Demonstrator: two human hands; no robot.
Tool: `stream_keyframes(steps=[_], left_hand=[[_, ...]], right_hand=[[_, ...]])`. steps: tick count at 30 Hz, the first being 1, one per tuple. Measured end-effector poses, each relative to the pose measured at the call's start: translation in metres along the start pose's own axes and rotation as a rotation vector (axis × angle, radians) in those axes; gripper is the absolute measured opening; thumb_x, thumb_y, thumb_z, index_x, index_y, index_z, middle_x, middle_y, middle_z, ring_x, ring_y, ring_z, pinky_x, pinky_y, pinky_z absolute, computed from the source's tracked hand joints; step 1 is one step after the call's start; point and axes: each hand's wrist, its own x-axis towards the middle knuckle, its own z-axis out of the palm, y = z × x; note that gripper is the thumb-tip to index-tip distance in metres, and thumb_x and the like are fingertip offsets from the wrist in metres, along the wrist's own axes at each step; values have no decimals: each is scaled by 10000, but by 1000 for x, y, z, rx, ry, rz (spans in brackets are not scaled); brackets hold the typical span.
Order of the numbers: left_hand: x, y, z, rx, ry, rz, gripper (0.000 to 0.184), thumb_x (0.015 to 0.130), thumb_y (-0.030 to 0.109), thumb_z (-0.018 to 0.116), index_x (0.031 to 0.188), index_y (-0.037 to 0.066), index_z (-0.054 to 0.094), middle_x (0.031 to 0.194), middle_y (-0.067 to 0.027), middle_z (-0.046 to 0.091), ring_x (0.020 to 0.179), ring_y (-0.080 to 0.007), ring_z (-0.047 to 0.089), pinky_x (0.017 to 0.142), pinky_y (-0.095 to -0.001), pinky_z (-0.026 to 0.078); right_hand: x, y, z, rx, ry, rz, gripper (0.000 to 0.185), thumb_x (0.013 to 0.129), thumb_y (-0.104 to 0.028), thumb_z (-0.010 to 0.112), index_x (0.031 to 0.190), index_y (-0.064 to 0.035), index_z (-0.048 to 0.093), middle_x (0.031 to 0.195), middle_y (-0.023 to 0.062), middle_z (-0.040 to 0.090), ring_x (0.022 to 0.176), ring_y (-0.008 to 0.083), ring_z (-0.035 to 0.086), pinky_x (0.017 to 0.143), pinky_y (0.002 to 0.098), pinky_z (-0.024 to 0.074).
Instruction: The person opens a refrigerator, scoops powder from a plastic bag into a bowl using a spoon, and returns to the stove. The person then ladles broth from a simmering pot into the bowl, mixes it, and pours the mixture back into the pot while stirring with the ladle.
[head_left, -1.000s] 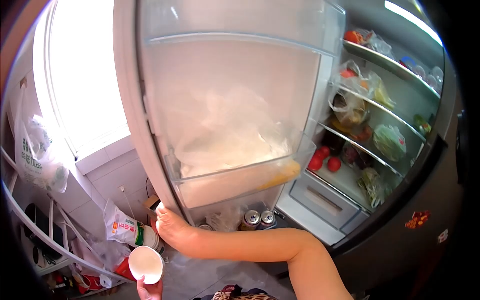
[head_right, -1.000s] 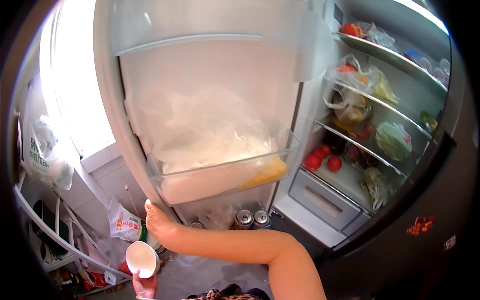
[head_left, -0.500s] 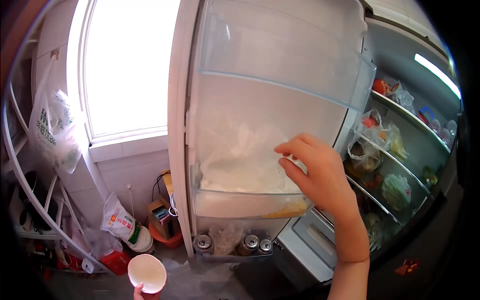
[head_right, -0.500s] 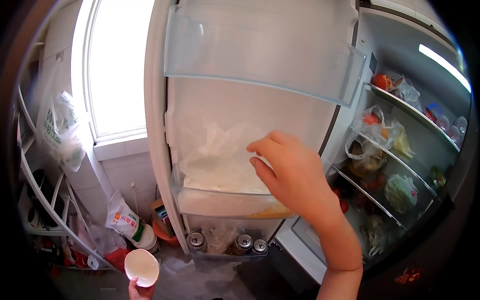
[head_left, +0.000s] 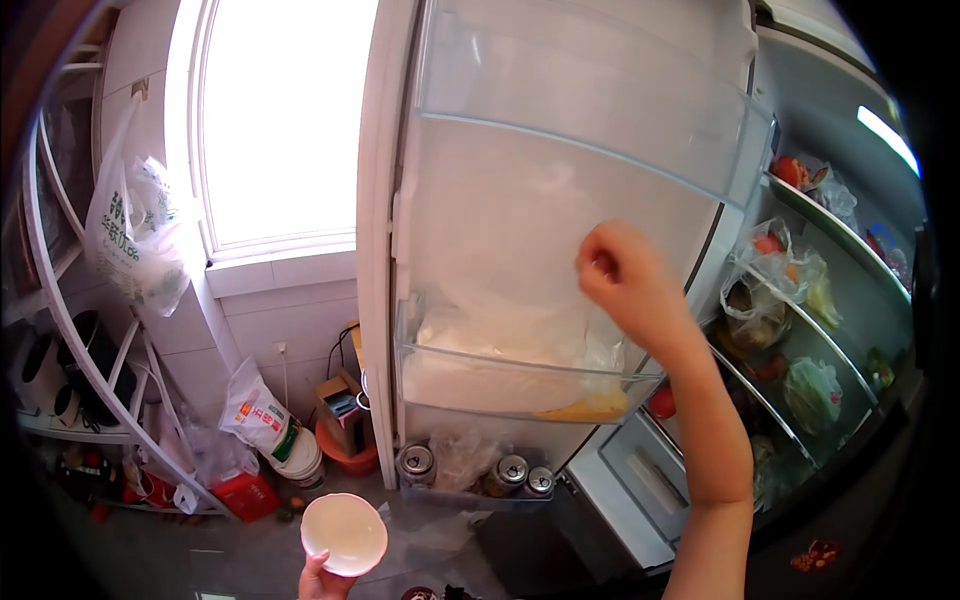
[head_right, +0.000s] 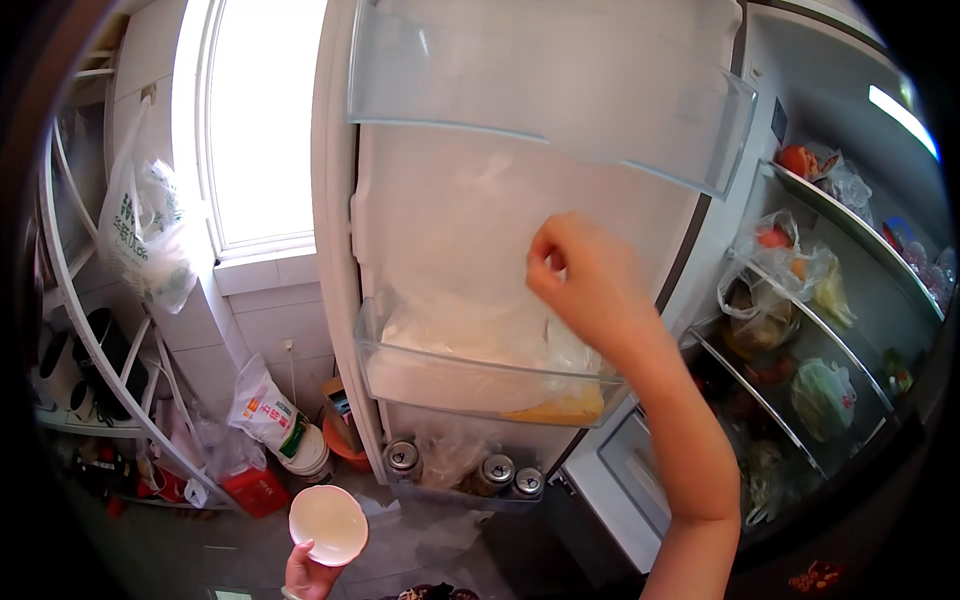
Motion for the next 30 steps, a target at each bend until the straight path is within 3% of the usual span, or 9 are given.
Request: stream_keyframes(steps=[5,9,13,20,21,24,27,29,30], left_hand=[[-1,-2,5,-9,15,10,586,869,118,627,1406,47,403,1392,-168,492,1283,-336,470,1075,-522,391],[-1,-6,10,0,6,21,591,866,116,629,1406,45,402,1397,-164,488,1288,-335,465,1085,-516,382],[-6,-12,32,30,-19,3,601,861,114,633,1410,43,398,1405,-163,480,1302,-330,450,1101,-508,364],[-1,-21,36,45,-29,-23,606,859,112,631,1412,38,393,1409,-164,477,1305,-328,445,1108,-495,356],[-1,-22,36,43,-25,-30,605,859,114,632,1411,38,394,1406,-163,479,1303,-328,448,1106,-495,357],[-4,-27,35,24,-2,-27,601,859,123,636,1404,36,399,1398,-161,487,1294,-327,457,1101,-494,364],[-14,-29,37,29,32,1,588,861,139,638,1394,37,411,1385,-156,500,1281,-324,471,1089,-492,377],[-23,-22,38,74,38,7,575,867,153,633,1388,41,419,1374,-151,513,1269,-322,483,1080,-489,388],[-22,-17,29,46,64,20,567,870,160,629,1387,46,423,1370,-150,517,1266,-321,487,1074,-488,392]], right_hand=[[-1,19,-41,197,166,126,94,846,-111,614,849,-22,585,677,1,495,647,80,490,599,239,408],[-15,43,-67,442,317,193,107,881,-135,595,819,-48,588,696,-67,478,621,34,425,563,202,346],[-28,75,-77,527,319,298,131,896,-184,584,850,-64,607,681,-58,491,595,35,423,545,195,318],[-36,150,-92,887,578,467,175,912,-251,581,979,-99,633,750,-40,586,611,51,517,535,203,409],[-40,140,-88,921,541,404,148,907,-222,614,1024,-131,610,861,-35,635,698,58,597,556,186,457],[-47,146,-85,852,495,412,162,914,-192,588,1028,-87,633,833,-30,621,652,64,550,547,196,419],[-63,150,-85,816,606,351,211,924,-160,582,1102,-57,632,895,-15,647,700,52,555,565,193,421],[-82,116,-86,689,645,208,204,951,-175,538,1061,-23,619,788,-39,541,665,42,454,573,191,333],[-88,85,-75,602,851,228,203,953,-183,524,1028,-12,604,756,-29,482,640,54,398,568,200,294]])
